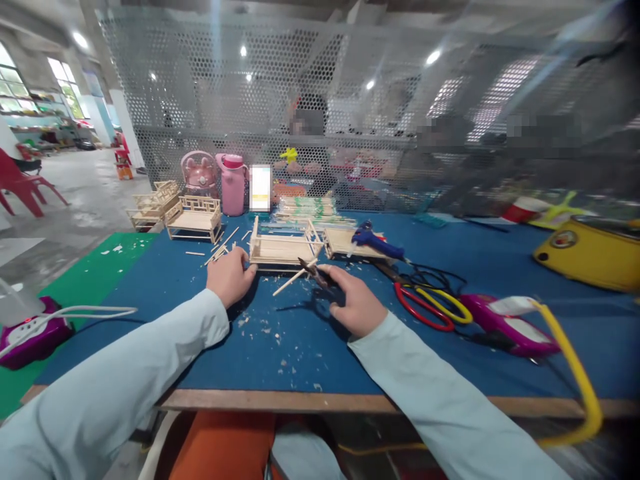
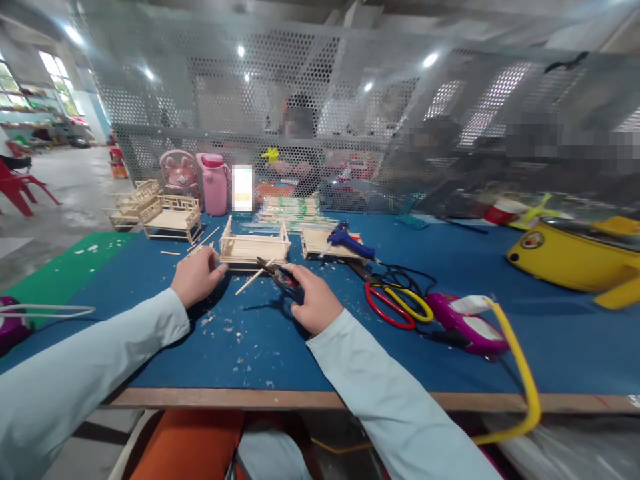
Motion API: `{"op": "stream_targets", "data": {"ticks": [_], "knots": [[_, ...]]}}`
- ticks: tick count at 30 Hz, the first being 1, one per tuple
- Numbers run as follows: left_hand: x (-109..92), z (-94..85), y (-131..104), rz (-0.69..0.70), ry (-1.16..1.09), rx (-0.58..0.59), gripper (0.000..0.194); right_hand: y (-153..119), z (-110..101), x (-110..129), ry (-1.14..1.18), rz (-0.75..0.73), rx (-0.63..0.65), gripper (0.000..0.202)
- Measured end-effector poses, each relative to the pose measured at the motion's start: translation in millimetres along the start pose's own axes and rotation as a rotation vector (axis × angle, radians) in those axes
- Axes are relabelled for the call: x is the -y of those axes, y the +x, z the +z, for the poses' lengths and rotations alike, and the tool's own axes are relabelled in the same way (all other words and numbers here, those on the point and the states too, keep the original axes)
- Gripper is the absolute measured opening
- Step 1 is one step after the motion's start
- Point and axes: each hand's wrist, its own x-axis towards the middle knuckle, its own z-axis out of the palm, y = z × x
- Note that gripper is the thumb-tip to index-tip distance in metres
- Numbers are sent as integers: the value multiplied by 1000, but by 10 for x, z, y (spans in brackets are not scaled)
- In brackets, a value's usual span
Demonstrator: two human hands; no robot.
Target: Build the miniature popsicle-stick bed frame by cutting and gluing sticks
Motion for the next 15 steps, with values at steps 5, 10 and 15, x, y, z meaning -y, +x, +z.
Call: {"op": "stream_targets", "data": {"ticks": [5,10,15], "knots": [[-130,-89,-217,192,-124,-193,14,8,8,-10,-50,40,27,66],[-332,28,-427,257,-616,144,23,11,35,36,-75,47,81,65],[-373,178,-442,244,-621,241,36,7,109,79,-97,-4,79,62]]}}
